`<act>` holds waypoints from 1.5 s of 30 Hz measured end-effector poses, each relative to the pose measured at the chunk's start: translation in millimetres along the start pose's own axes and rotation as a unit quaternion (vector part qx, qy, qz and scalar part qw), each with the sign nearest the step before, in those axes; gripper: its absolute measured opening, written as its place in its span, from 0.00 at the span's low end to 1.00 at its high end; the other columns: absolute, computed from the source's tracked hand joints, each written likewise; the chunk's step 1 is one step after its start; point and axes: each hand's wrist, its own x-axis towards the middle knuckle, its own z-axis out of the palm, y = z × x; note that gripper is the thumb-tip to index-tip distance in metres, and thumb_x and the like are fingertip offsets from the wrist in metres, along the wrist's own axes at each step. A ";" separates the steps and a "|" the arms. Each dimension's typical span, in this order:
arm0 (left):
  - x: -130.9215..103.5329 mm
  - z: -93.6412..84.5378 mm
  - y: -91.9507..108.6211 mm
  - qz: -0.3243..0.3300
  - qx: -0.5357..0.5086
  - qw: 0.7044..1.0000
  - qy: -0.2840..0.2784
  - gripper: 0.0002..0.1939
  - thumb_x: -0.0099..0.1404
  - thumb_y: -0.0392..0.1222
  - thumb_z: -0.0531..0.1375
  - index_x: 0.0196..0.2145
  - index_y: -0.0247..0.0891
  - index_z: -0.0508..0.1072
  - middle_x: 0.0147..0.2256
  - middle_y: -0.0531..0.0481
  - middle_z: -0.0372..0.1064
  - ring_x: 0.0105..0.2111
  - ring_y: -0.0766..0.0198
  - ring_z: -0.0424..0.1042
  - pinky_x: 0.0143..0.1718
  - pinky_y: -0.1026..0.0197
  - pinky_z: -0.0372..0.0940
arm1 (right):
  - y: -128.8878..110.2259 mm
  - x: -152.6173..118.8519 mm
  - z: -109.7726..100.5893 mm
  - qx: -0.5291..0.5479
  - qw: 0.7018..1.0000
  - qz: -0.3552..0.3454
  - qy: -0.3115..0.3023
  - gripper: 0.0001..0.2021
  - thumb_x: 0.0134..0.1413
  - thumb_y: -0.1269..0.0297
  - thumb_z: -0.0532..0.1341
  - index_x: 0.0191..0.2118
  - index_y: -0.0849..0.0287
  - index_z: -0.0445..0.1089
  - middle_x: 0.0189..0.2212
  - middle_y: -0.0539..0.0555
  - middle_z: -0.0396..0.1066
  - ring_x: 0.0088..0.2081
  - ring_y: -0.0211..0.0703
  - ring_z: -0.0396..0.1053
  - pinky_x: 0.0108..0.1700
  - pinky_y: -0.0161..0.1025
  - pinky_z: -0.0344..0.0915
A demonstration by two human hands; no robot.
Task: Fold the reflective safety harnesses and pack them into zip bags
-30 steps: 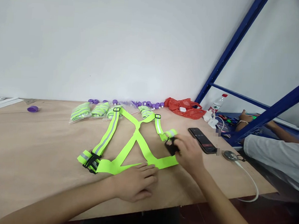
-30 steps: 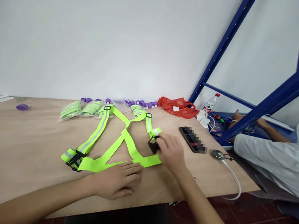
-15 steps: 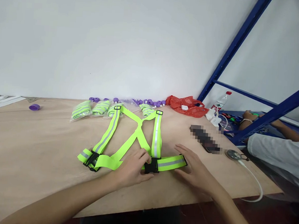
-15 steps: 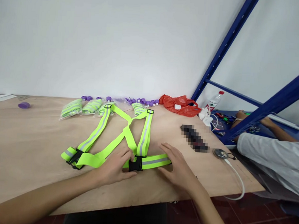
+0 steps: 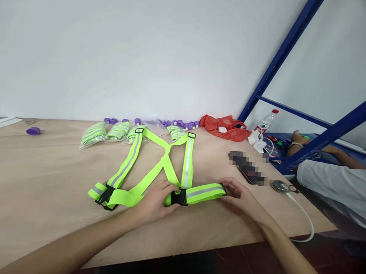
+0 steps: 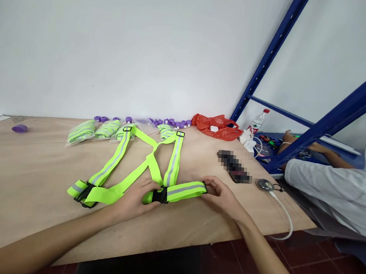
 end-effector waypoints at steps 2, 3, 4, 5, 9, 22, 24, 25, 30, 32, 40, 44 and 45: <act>0.4 2.6 -0.7 -0.002 0.005 1.000 0.008 0.14 0.62 0.43 0.64 0.46 0.41 0.71 0.46 0.45 0.72 0.48 0.53 0.70 0.50 0.51 0.67 | -2.5 -0.2 -2.9 -0.026 1.000 0.005 -0.006 0.27 0.53 0.48 0.67 0.56 0.57 0.71 0.55 0.62 0.72 0.56 0.58 0.70 0.59 0.56 0.66; 0.7 3.9 -0.8 -0.004 0.010 1.000 0.011 0.13 0.62 0.43 0.64 0.44 0.40 0.72 0.45 0.45 0.71 0.48 0.52 0.70 0.50 0.51 0.67 | -5.2 -0.7 -4.3 -0.061 0.998 -0.001 -0.015 0.27 0.55 0.49 0.65 0.57 0.56 0.70 0.56 0.62 0.71 0.57 0.58 0.69 0.60 0.57 0.65; 1.1 5.1 -0.9 -0.008 0.017 1.000 0.014 0.12 0.62 0.43 0.65 0.43 0.40 0.72 0.45 0.44 0.71 0.47 0.52 0.70 0.49 0.51 0.67 | -8.4 -1.3 -5.5 -0.104 0.994 -0.015 -0.025 0.26 0.57 0.50 0.64 0.58 0.55 0.69 0.57 0.61 0.70 0.58 0.58 0.67 0.61 0.57 0.63; 1.4 5.8 -0.8 -0.012 0.024 1.000 0.016 0.12 0.62 0.44 0.65 0.42 0.40 0.72 0.45 0.44 0.71 0.47 0.52 0.70 0.49 0.50 0.67 | -11.8 -2.0 -6.4 -0.150 0.987 -0.033 -0.037 0.25 0.60 0.52 0.62 0.60 0.52 0.68 0.58 0.60 0.69 0.59 0.57 0.66 0.62 0.57 0.63; 2.2 4.4 -0.2 -0.026 0.050 0.998 0.012 0.12 0.61 0.45 0.65 0.41 0.38 0.72 0.44 0.42 0.70 0.47 0.50 0.69 0.48 0.49 0.67 | -19.7 -2.7 -6.8 -0.331 0.936 -0.089 -0.078 0.25 0.61 0.63 0.59 0.64 0.47 0.64 0.52 0.58 0.70 0.54 0.54 0.69 0.57 0.55 0.67; -12.3 -48.5 24.9 0.029 0.182 0.982 0.036 0.21 0.70 0.52 0.57 0.56 0.41 0.67 0.53 0.41 0.71 0.52 0.49 0.70 0.51 0.48 0.65 | -20.7 3.6 0.3 -0.391 0.915 -0.090 -0.026 0.32 0.56 0.53 0.63 0.66 0.49 0.59 0.64 0.61 0.59 0.62 0.60 0.63 0.60 0.57 0.65; -28.5 -79.7 21.6 0.003 0.179 0.978 0.103 0.14 0.73 0.45 0.52 0.53 0.41 0.69 0.52 0.43 0.72 0.52 0.52 0.70 0.54 0.50 0.64 | -25.8 6.9 5.4 -0.378 0.917 -0.130 0.014 0.27 0.60 0.52 0.60 0.64 0.50 0.61 0.63 0.60 0.62 0.62 0.59 0.63 0.61 0.57 0.64; -39.8 -94.9 17.3 -0.011 0.179 0.976 0.124 0.13 0.73 0.43 0.51 0.51 0.42 0.70 0.50 0.45 0.73 0.51 0.53 0.70 0.53 0.51 0.65 | -29.5 9.6 8.9 -0.372 0.915 -0.155 0.032 0.24 0.62 0.53 0.59 0.62 0.50 0.63 0.61 0.59 0.64 0.61 0.58 0.64 0.61 0.57 0.65; -107.1 -131.6 -12.3 -0.074 0.168 0.977 0.109 0.13 0.72 0.40 0.50 0.50 0.42 0.69 0.50 0.45 0.72 0.53 0.54 0.69 0.53 0.53 0.67 | -58.6 31.8 41.2 -0.349 0.885 -0.306 0.048 0.13 0.64 0.61 0.57 0.52 0.50 0.71 0.50 0.58 0.74 0.52 0.53 0.72 0.54 0.52 0.71; -125.4 -127.7 -21.1 -0.086 0.179 0.978 0.060 0.17 0.70 0.38 0.52 0.55 0.42 0.67 0.55 0.44 0.69 0.57 0.54 0.66 0.57 0.51 0.64 | -73.0 42.4 64.1 -0.339 0.869 -0.361 0.025 0.12 0.65 0.64 0.56 0.51 0.51 0.72 0.50 0.59 0.74 0.51 0.52 0.73 0.51 0.50 0.72; -125.3 -123.1 -32.5 -0.103 0.217 0.970 -0.031 0.24 0.69 0.42 0.58 0.62 0.49 0.64 0.58 0.47 0.67 0.57 0.51 0.64 0.59 0.48 0.59 | -100.4 70.8 165.7 -0.372 0.798 -0.446 -0.160 0.23 0.64 0.63 0.57 0.63 0.59 0.63 0.65 0.65 0.60 0.62 0.60 0.62 0.60 0.60 0.62; -113.0 -130.6 -32.6 -0.105 0.232 0.964 -0.071 0.24 0.67 0.50 0.62 0.59 0.49 0.68 0.51 0.45 0.68 0.52 0.50 0.66 0.54 0.49 0.61 | -86.0 74.1 183.4 -0.359 0.805 -0.420 -0.216 0.25 0.62 0.61 0.60 0.63 0.60 0.63 0.66 0.62 0.59 0.64 0.58 0.59 0.63 0.58 0.59; -110.2 -132.6 -32.3 -0.105 0.229 0.965 -0.077 0.24 0.66 0.51 0.62 0.59 0.49 0.69 0.49 0.45 0.68 0.51 0.51 0.66 0.54 0.49 0.61 | -81.7 74.3 184.7 -0.354 0.812 -0.407 -0.223 0.25 0.62 0.61 0.60 0.63 0.60 0.63 0.65 0.62 0.60 0.64 0.58 0.59 0.63 0.57 0.59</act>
